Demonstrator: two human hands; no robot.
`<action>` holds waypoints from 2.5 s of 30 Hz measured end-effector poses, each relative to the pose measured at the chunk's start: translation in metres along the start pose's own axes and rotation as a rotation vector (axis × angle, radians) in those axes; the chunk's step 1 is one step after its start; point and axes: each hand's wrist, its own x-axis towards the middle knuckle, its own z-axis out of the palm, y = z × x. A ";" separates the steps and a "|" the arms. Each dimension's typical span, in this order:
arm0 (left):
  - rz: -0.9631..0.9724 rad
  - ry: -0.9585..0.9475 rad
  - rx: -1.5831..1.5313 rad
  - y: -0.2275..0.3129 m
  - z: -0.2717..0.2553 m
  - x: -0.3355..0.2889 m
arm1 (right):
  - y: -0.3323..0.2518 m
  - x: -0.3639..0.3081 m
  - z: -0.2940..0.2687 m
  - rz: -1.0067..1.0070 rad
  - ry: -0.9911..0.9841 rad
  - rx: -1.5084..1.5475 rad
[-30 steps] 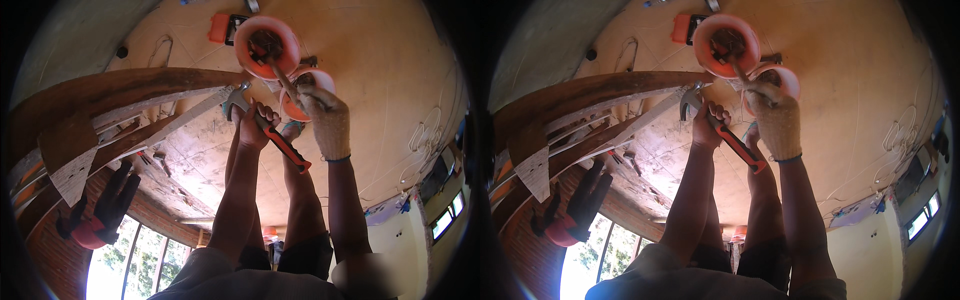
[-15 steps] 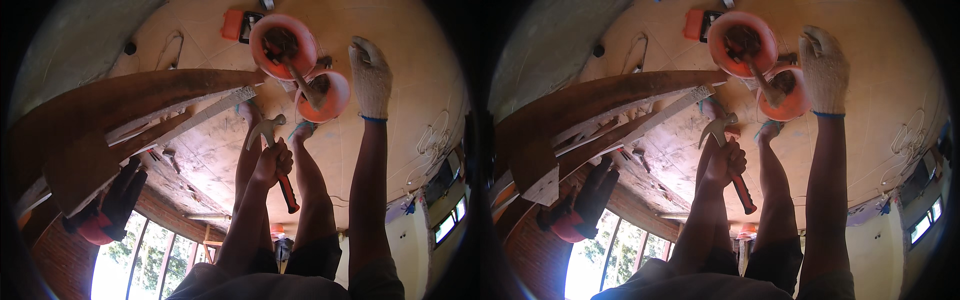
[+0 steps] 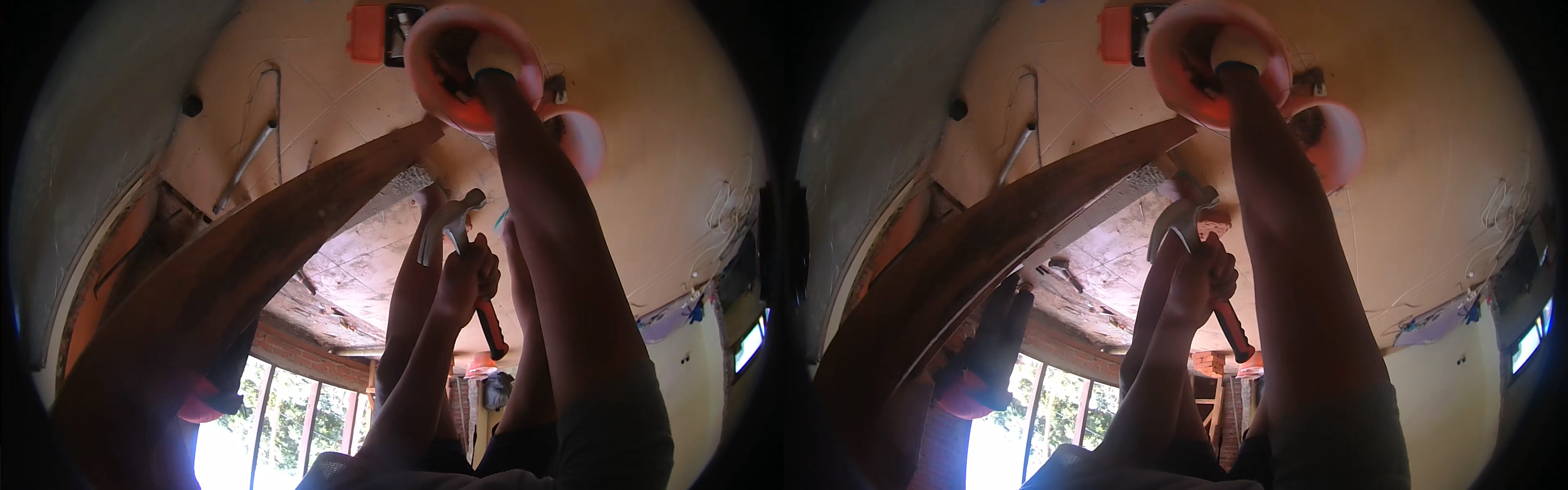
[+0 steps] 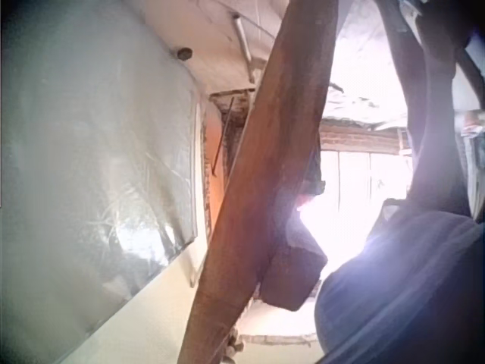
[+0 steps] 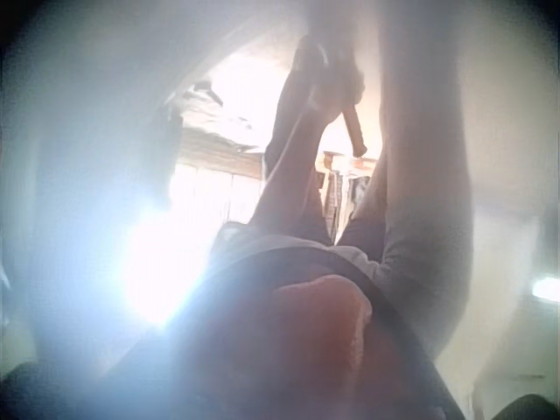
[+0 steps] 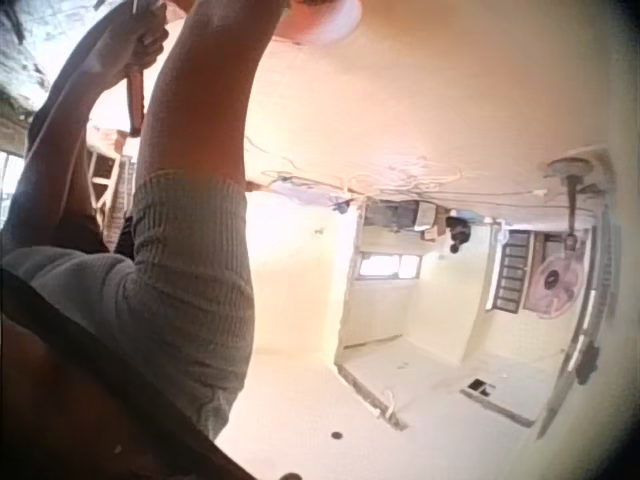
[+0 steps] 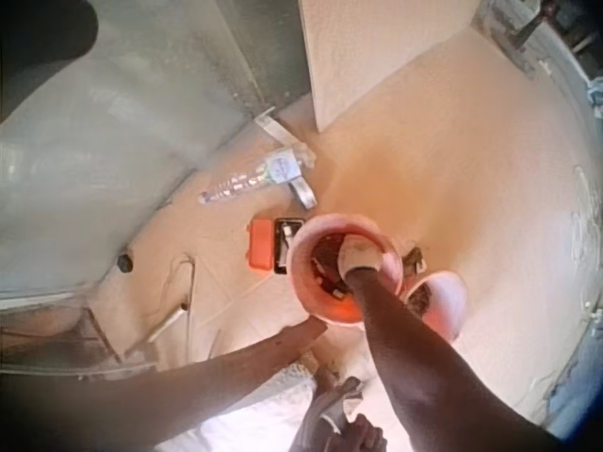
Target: The person carries wooden planks to a window opening and uses a hammer to secure them against a brick wall. They then move to the exterior bamboo scaffolding, where they continue to hammer and adjust the structure.
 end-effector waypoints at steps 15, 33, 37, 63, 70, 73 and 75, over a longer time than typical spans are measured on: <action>0.013 0.122 0.077 0.026 0.013 -0.009 | -0.021 -0.019 0.002 0.220 0.180 -0.134; 0.024 0.038 0.105 0.013 0.019 -0.005 | 0.010 -0.006 0.009 0.157 -0.001 0.112; -0.011 0.018 0.089 0.011 0.021 -0.004 | 0.011 0.004 0.007 0.128 -0.011 0.060; 0.085 0.088 -0.042 0.005 0.020 0.007 | 0.015 -0.088 -0.156 0.166 -0.263 1.117; 0.172 0.058 -0.109 0.006 0.019 0.005 | 0.015 -0.109 -0.159 0.151 -0.195 1.306; 0.181 0.048 -0.108 0.004 0.019 0.005 | 0.018 -0.113 -0.160 0.152 -0.165 1.204; 0.182 0.050 -0.092 0.002 0.019 0.006 | 0.021 -0.115 -0.162 0.131 -0.104 1.102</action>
